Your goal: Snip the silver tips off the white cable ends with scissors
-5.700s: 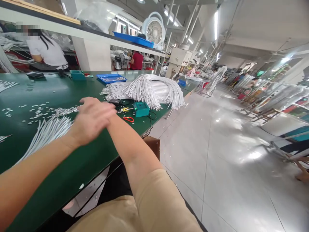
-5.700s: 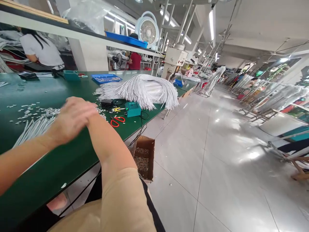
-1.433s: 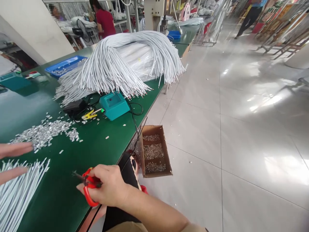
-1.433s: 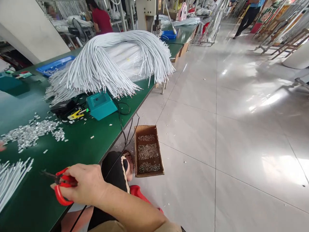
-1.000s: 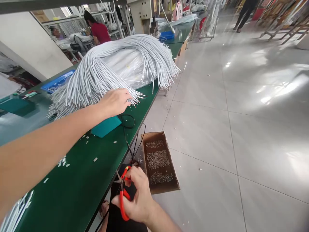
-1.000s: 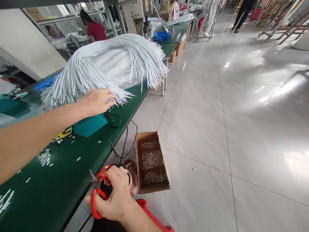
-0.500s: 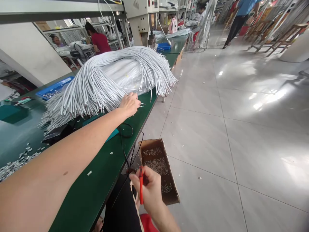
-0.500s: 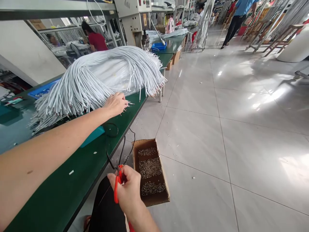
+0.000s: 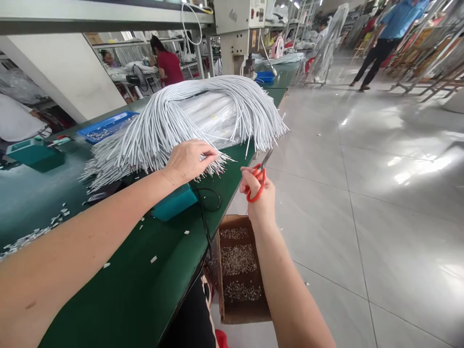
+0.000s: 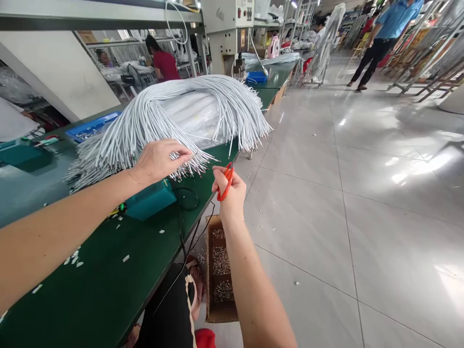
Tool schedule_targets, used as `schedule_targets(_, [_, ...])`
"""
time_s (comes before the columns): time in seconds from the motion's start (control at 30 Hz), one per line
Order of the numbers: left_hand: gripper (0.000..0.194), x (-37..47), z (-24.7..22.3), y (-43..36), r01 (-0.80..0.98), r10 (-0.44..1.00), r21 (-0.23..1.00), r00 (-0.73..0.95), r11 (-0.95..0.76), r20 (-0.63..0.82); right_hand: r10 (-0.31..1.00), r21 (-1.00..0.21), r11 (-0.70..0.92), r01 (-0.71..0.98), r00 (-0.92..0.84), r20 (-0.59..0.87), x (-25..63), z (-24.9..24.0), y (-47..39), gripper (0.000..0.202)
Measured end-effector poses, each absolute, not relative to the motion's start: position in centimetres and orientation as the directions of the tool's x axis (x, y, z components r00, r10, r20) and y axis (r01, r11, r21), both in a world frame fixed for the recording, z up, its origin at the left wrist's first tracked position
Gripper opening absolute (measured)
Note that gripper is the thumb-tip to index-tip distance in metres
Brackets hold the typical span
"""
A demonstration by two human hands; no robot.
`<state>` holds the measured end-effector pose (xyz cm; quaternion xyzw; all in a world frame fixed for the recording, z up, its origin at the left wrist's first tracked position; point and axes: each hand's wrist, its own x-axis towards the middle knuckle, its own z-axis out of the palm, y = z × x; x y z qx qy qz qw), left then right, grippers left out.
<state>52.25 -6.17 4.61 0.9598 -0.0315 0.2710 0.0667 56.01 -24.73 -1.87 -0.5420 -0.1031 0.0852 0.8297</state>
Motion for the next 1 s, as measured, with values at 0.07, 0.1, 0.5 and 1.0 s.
schedule_targets(0.07, [0.022,51.9,4.9,-6.0,-0.109,-0.023,0.13,0.845,-0.986,0.535,0.258,-0.909,0.417,-0.026,0.962,0.09,56.6,-1.0,-23.2,0.019])
schedule_targets(0.1, [0.022,51.7,4.9,-6.0,-0.112,-0.025,0.13,0.842,-0.985,0.539,0.264,-0.905,0.424,-0.03,0.96,0.092,56.8,-0.7,-22.5,0.022])
schedule_targets(0.5, [0.02,50.7,4.7,-6.0,-0.094,-0.019,0.102,0.82,-0.99,0.573,0.367,-0.889,0.445,-0.111,0.928,0.068,57.7,-0.1,-18.4,0.029])
schedule_targets(1.0, [0.042,37.4,8.7,-2.7,0.196,0.214,0.085,0.872,-0.977,0.44,0.351,-0.979,0.181,0.094,0.924,0.153,42.8,-2.4,-23.2,0.02])
